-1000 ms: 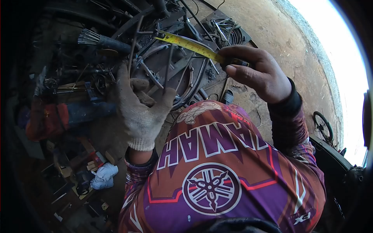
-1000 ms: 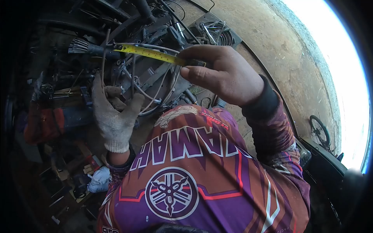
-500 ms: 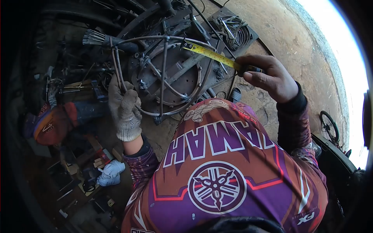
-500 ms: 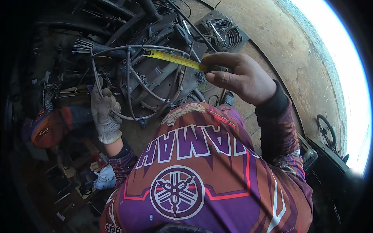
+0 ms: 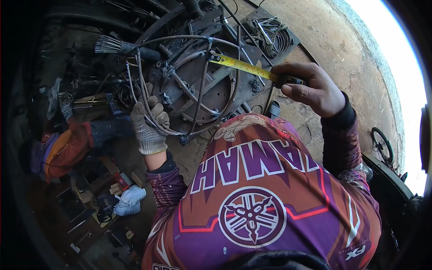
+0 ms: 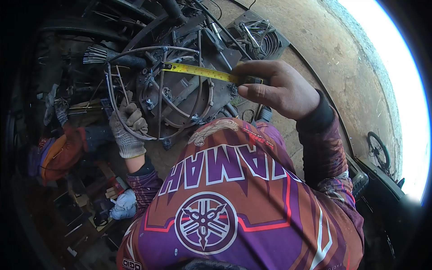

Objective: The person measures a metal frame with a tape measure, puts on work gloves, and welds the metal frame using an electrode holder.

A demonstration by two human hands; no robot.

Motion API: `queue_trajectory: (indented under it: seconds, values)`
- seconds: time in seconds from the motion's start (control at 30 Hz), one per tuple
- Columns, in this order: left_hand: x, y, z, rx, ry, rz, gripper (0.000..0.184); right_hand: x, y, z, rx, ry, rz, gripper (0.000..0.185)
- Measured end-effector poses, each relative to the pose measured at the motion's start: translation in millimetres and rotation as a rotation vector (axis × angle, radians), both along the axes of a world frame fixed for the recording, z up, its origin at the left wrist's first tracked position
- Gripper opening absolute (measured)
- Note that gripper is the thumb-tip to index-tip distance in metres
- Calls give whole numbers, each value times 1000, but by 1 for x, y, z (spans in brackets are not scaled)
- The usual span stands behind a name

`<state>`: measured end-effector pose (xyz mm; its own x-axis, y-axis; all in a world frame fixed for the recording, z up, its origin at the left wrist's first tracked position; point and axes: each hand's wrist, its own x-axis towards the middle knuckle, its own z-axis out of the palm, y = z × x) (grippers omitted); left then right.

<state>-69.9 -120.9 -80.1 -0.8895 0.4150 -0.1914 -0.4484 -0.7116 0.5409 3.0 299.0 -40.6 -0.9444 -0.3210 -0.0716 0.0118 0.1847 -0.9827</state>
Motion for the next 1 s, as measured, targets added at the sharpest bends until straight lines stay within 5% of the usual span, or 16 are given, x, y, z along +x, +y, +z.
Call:
queue_trajectory:
  seconds: [0.73, 0.8, 1.0]
  values:
    - [0, -8, -21, 171, 25, -129, 72, -16, -11, 6, 95, 133, 11, 51]
    - [2, -8, -21, 120, 27, -124, 84, -16, -11, 10, 108, 91, 21, 49]
    - [4, -2, -17, 163, -13, -115, 74, -16, -15, 7, 111, 228, -12, 46]
